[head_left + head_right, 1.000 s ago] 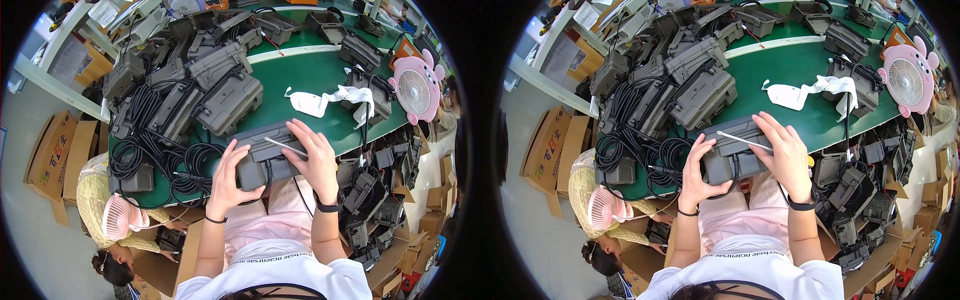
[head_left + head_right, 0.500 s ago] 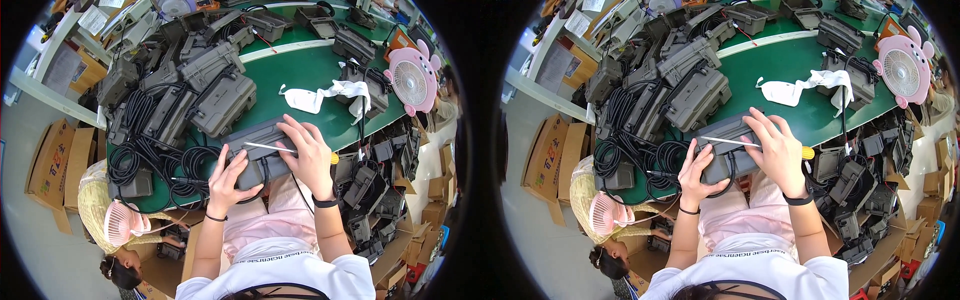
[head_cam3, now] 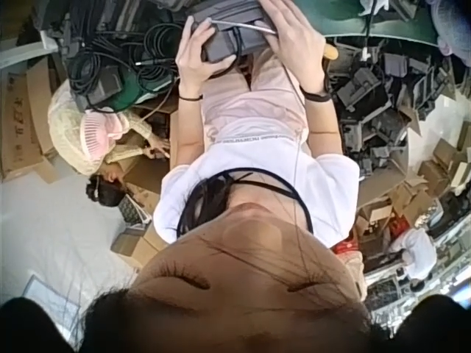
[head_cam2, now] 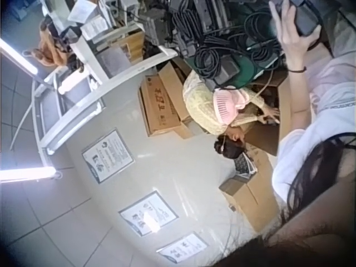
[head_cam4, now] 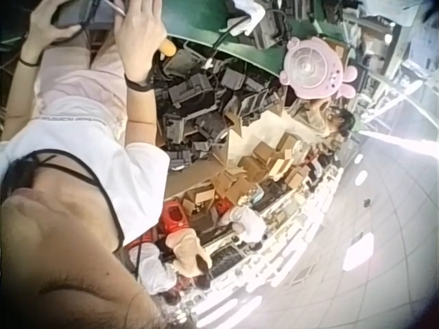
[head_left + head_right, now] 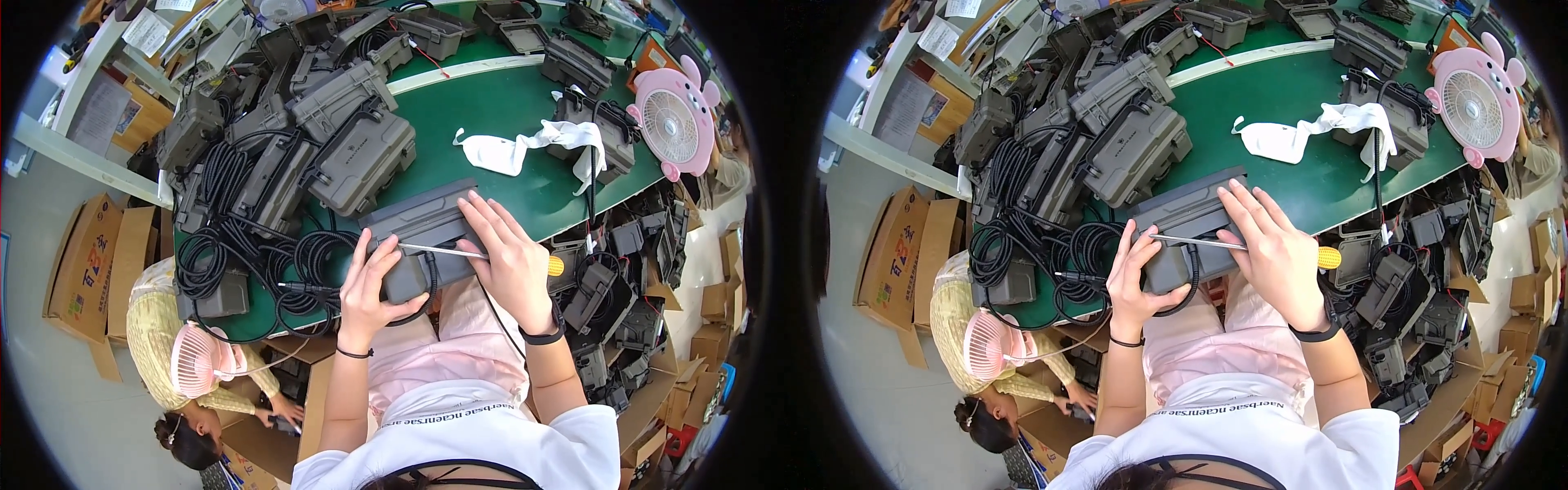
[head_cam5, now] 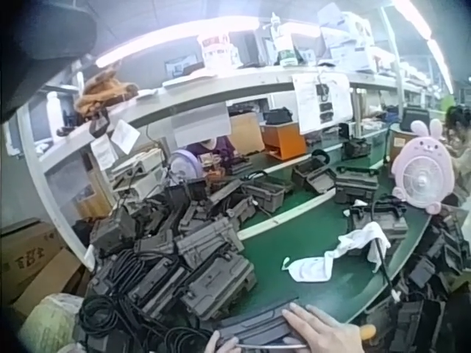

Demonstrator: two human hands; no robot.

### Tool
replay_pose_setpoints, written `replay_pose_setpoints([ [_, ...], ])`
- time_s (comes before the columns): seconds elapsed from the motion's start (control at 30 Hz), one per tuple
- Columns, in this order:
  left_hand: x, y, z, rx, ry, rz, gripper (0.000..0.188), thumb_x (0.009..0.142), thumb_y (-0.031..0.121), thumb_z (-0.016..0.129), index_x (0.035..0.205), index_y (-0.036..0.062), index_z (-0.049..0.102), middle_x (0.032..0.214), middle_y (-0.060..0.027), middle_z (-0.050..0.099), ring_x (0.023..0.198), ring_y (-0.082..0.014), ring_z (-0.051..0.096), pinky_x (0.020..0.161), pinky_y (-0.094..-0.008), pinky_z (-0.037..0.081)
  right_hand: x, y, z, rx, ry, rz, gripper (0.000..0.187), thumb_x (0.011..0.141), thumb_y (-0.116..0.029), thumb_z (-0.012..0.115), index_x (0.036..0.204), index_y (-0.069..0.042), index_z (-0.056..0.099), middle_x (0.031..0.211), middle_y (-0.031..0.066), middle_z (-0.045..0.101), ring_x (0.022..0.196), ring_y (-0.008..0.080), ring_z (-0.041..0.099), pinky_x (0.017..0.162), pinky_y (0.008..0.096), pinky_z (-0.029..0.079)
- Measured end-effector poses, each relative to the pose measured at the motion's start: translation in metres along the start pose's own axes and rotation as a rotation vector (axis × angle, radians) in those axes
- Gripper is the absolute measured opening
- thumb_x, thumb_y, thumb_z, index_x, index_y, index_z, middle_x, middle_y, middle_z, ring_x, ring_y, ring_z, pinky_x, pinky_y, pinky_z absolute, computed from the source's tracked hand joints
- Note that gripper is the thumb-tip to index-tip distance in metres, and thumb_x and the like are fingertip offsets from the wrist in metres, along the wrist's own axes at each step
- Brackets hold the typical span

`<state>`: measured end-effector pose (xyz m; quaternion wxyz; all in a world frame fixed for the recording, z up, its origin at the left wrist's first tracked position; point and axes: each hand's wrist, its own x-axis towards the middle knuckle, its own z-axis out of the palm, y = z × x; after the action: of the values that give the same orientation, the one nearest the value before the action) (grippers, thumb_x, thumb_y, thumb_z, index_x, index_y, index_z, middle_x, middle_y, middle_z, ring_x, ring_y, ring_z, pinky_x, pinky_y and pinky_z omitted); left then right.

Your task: Assembling, inspecting, and cleaning electronic power boxes with attached cables at a factory workbench.

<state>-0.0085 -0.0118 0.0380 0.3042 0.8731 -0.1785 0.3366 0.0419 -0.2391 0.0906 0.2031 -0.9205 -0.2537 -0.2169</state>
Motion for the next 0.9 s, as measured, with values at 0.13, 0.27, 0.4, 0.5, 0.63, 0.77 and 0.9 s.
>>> replay_pose_setpoints([
  [0.13,0.0,0.002,-0.002,0.001,-0.011,-0.016,0.065,0.06,0.025,0.089,0.114,0.0008,0.061,0.121,-0.0201,0.068,0.122,-0.0496,0.058,0.103,-0.0531,0.05,-0.004,0.0,-0.001,0.0,0.009,0.0,0.048,0.09,-0.025,0.069,0.136,-0.017,0.059,0.137,0.0014,0.062,0.116,0.0255,0.065,0.08,0.0326,0.058],
  [0.27,0.0,0.002,-0.003,0.001,-0.013,-0.027,0.065,0.06,0.024,0.088,0.114,0.0011,0.062,0.123,-0.0189,0.068,0.124,-0.0493,0.057,0.102,-0.0518,0.051,-0.013,-0.002,0.005,-0.049,0.007,0.013,0.044,0.093,-0.02,0.064,0.136,-0.017,0.059,0.138,0.0013,0.061,0.116,0.0248,0.065,0.079,0.0327,0.058],
  [0.4,-0.001,0.002,-0.001,-0.017,0.001,-0.037,0.065,0.06,0.024,0.089,0.115,0.0011,0.062,0.125,-0.0185,0.067,0.126,-0.0486,0.055,0.104,-0.0514,0.049,-0.015,-0.002,0.006,0.079,0.0,0.061,0.041,0.095,-0.017,0.061,0.136,-0.016,0.059,0.14,0.0021,0.059,0.115,0.0254,0.065,0.079,0.0338,0.058],
  [0.5,0.005,0.004,0.0,-0.037,0.013,-0.113,0.066,0.062,0.024,0.088,0.118,0.0014,0.061,0.13,-0.0166,0.065,0.13,-0.0459,0.053,0.107,-0.0503,0.046,-0.011,0.005,0.007,0.234,0.088,0.125,0.035,0.097,-0.016,0.058,0.132,-0.013,0.061,0.137,0.0072,0.06,0.102,0.0288,0.068,0.079,0.0369,0.057],
  [0.63,0.015,0.01,0.0,-0.011,0.017,-0.166,0.063,0.066,0.023,0.088,0.118,0.0015,0.059,0.13,-0.0152,0.065,0.127,-0.0464,0.054,0.103,-0.0499,0.05,-0.035,0.013,-0.006,0.391,0.156,0.509,0.032,0.097,-0.027,0.063,0.125,-0.012,0.062,0.095,0.0143,0.071,0.08,0.0321,0.069,0.067,0.0373,0.054],
  [0.77,0.014,0.013,0.005,-0.004,0.037,-0.163,0.062,0.068,0.023,0.087,0.119,0.0013,0.059,0.13,-0.0158,0.065,0.126,-0.0465,0.055,0.104,-0.0496,0.049,-0.063,0.005,-0.023,0.2,-0.082,0.433,0.024,0.098,-0.027,0.062,0.112,-0.009,0.055,0.062,0.0087,0.059,0.055,0.0307,0.061,0.05,0.0398,0.045],
  [0.9,0.008,0.021,0.009,0.086,0.079,-0.144,0.063,0.069,0.025,0.088,0.119,-0.001,0.059,0.129,-0.0182,0.065,0.124,-0.049,0.055,0.103,-0.0512,0.049,-0.071,-0.008,-0.018,0.083,-0.062,0.263,0.01,0.096,-0.017,0.063,0.101,-0.01,0.057,0.063,0.0082,0.058,0.055,0.0274,0.061,0.049,0.0384,0.046],
])
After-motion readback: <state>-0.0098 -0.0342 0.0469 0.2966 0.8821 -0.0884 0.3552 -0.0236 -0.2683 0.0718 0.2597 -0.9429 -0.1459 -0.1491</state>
